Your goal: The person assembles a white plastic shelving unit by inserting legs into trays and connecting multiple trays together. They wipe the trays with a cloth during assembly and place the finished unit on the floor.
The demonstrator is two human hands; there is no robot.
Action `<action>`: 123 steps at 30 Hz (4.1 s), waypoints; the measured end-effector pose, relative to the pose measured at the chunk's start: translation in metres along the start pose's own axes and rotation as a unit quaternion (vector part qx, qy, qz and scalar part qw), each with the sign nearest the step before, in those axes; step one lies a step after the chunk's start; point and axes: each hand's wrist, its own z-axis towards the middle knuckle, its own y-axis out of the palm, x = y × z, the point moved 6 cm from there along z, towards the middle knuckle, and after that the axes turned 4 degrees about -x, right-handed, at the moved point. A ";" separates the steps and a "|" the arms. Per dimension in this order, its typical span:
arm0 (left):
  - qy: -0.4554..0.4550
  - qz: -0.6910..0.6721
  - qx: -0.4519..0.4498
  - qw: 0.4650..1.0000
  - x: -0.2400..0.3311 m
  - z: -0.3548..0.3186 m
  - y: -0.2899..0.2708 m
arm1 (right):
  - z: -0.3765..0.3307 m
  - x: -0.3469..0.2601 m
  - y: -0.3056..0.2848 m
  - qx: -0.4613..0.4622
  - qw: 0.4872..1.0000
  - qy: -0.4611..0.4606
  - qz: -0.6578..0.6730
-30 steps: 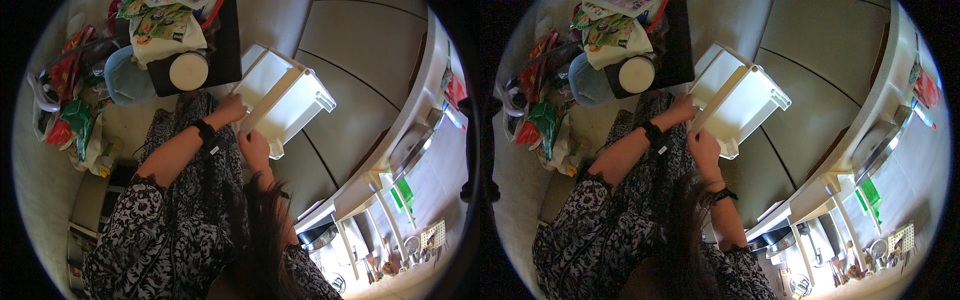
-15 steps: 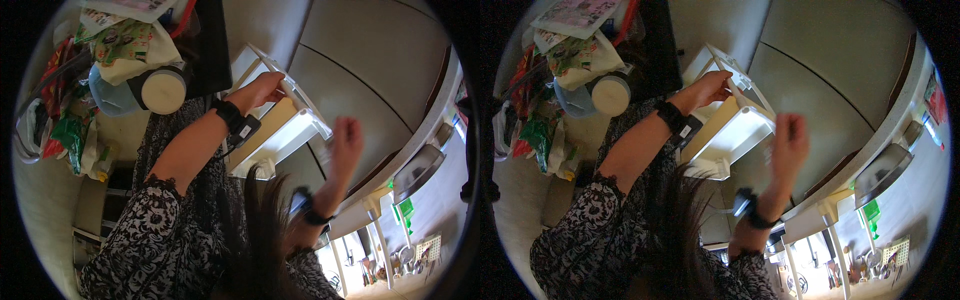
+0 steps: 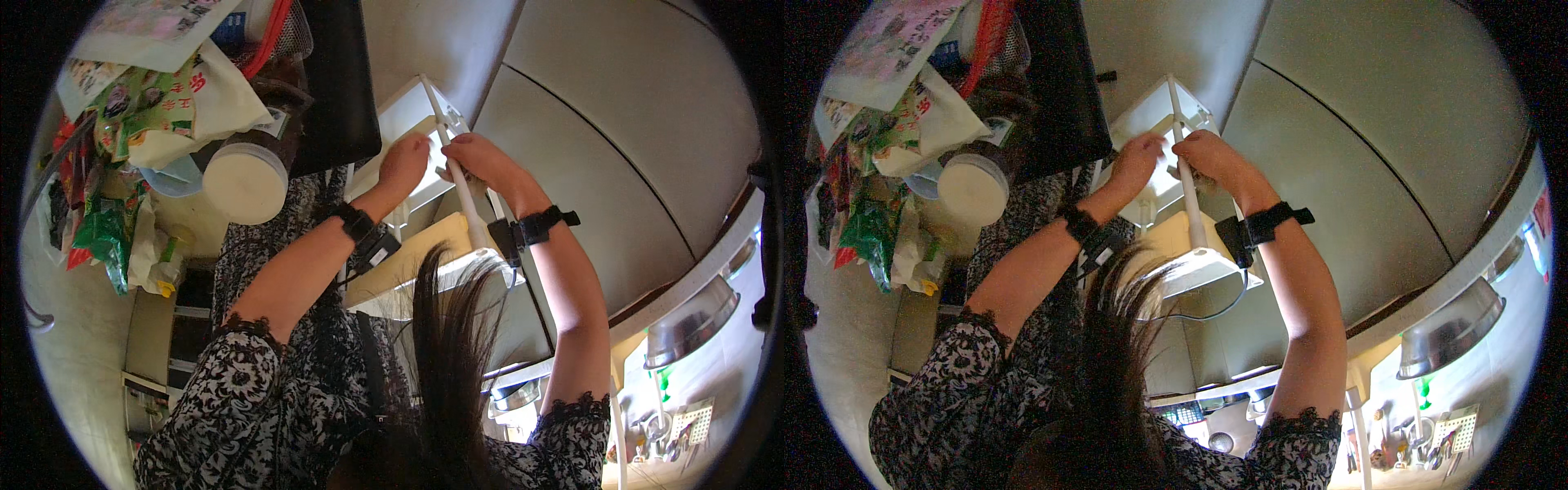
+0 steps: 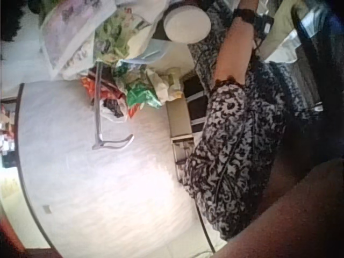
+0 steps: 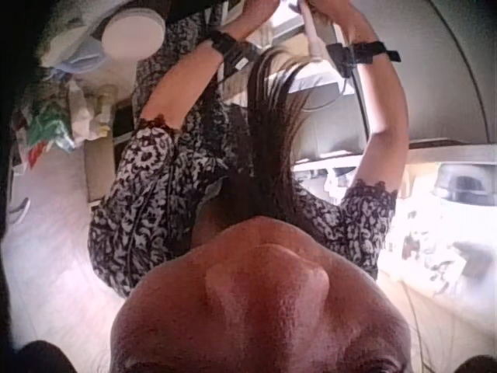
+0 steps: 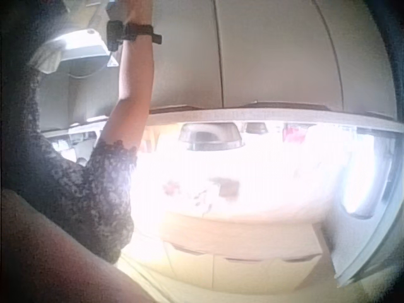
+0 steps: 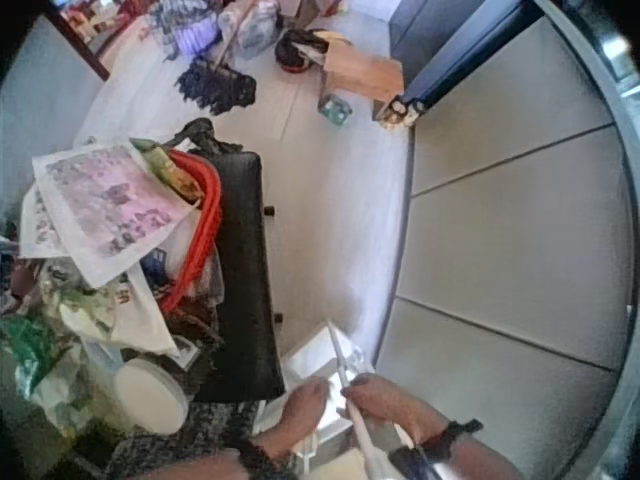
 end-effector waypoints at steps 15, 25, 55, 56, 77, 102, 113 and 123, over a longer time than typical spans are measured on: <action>0.088 0.274 0.055 0.956 -0.011 0.045 0.008 | 0.012 0.002 -0.007 0.042 0.998 -0.039 -0.036; 0.095 0.295 0.043 0.950 -0.013 0.051 0.005 | 0.020 -0.014 -0.012 0.042 0.993 -0.034 -0.102; -0.265 -0.301 -0.031 0.915 0.039 0.060 0.076 | -0.117 -0.035 -0.018 -0.017 0.995 -0.078 -0.060; -0.299 -0.304 -0.006 0.905 0.036 0.060 0.080 | -0.119 -0.033 -0.019 -0.015 0.995 -0.070 -0.064; 0.193 0.440 -0.043 0.876 0.076 0.108 0.065 | -0.167 -0.017 -0.005 -0.104 0.980 -0.170 -0.005; -0.030 0.386 -0.138 0.912 0.163 0.047 0.029 | -0.194 0.135 -0.048 0.325 0.917 -0.087 0.216; 0.405 0.386 -0.701 0.441 0.208 0.008 0.234 | -0.172 0.160 -0.038 0.398 0.832 -0.259 0.287; 0.276 0.464 -0.700 0.468 0.163 0.028 0.240 | -0.190 0.150 -0.047 0.550 0.802 -0.229 -0.042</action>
